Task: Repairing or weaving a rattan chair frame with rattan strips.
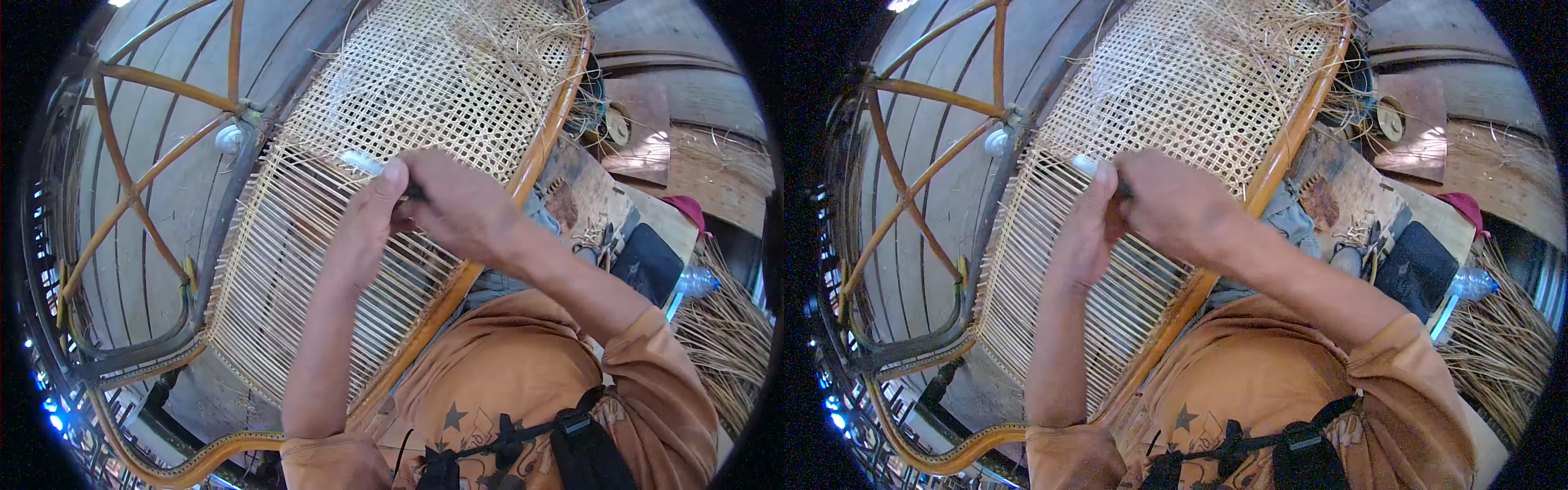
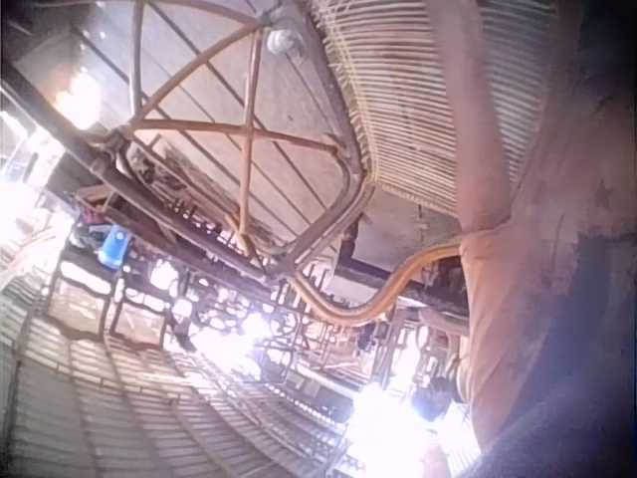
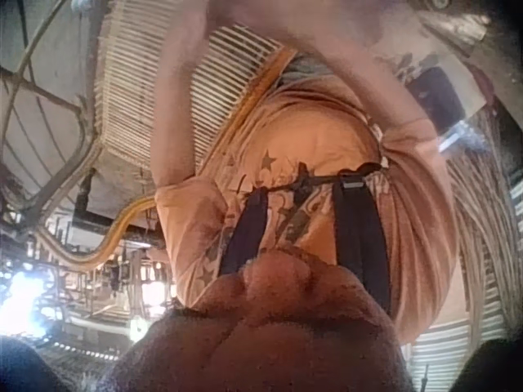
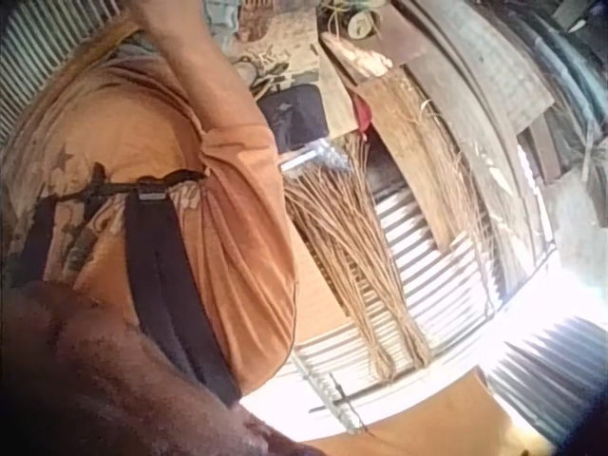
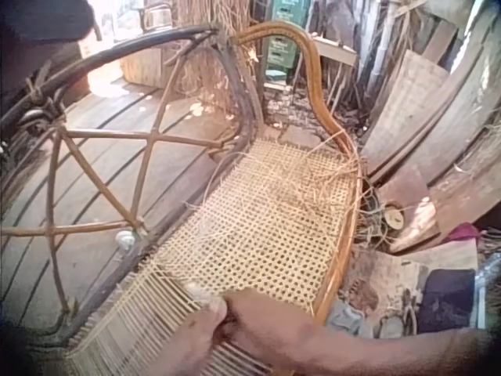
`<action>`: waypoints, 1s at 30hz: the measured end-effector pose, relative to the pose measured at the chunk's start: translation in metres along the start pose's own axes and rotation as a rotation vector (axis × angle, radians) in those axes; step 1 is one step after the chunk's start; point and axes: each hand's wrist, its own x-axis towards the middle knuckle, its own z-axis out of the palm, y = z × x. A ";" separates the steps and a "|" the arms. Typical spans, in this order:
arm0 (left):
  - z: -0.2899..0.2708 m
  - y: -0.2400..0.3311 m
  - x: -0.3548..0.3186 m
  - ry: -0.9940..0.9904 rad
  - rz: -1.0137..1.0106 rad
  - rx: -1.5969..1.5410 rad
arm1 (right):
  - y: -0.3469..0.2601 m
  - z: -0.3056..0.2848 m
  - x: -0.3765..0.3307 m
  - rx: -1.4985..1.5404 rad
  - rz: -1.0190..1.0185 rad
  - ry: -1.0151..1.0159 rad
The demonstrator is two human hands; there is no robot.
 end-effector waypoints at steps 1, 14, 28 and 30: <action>0.016 -0.013 0.004 0.225 0.031 -0.335 | 0.006 0.018 0.006 0.004 -0.218 0.105; -0.081 0.032 0.035 -0.053 0.158 0.999 | 0.078 0.058 0.028 -0.009 -0.104 0.056; 0.005 0.037 0.056 -0.352 0.188 1.933 | 0.078 0.061 -0.004 -0.175 0.018 0.298; 0.008 0.036 0.058 -0.368 0.184 1.943 | 0.081 0.062 -0.003 -0.212 0.047 0.275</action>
